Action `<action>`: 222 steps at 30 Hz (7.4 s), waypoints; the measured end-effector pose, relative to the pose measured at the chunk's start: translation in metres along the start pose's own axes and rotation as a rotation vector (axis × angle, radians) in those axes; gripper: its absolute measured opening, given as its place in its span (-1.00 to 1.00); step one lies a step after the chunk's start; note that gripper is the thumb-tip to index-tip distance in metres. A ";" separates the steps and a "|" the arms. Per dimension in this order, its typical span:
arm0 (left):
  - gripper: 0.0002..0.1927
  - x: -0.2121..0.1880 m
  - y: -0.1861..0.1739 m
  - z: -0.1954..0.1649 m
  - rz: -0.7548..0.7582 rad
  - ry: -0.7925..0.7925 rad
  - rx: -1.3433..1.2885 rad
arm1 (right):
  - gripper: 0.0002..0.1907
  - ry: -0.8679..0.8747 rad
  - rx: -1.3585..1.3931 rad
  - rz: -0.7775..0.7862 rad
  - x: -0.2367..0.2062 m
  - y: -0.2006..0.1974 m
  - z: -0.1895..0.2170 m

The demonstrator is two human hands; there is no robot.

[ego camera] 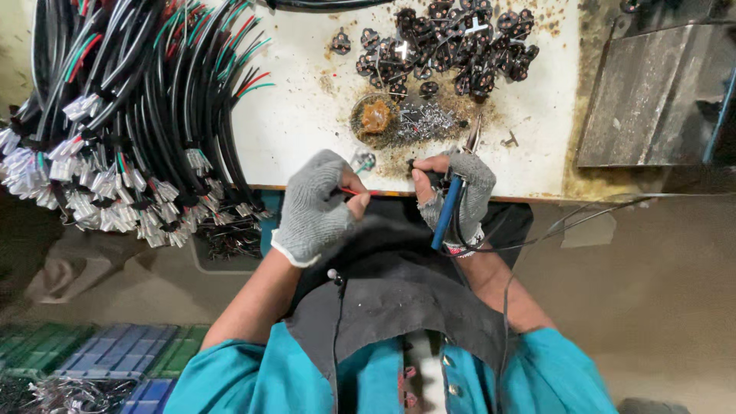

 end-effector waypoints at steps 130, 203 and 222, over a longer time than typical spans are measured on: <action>-0.83 0.023 0.039 0.021 -0.174 0.182 0.364 | -0.80 -0.345 -0.070 0.405 -0.017 -0.020 -0.017; -0.73 -0.008 0.004 -0.010 -0.065 -0.166 0.106 | -0.84 0.140 -0.011 0.273 0.016 0.009 0.016; -0.73 0.039 -0.025 -0.157 -0.290 0.625 0.212 | -0.49 0.131 0.233 -0.173 -0.017 0.002 -0.001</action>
Point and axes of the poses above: each hand's wrist, its own x-axis towards the middle knuckle, its own y-axis out of the palm, z = x × y, the point moved 2 cm from there along x, towards the middle knuckle, and after that the axes turned 12 degrees about -y, right-handed, at the moved point
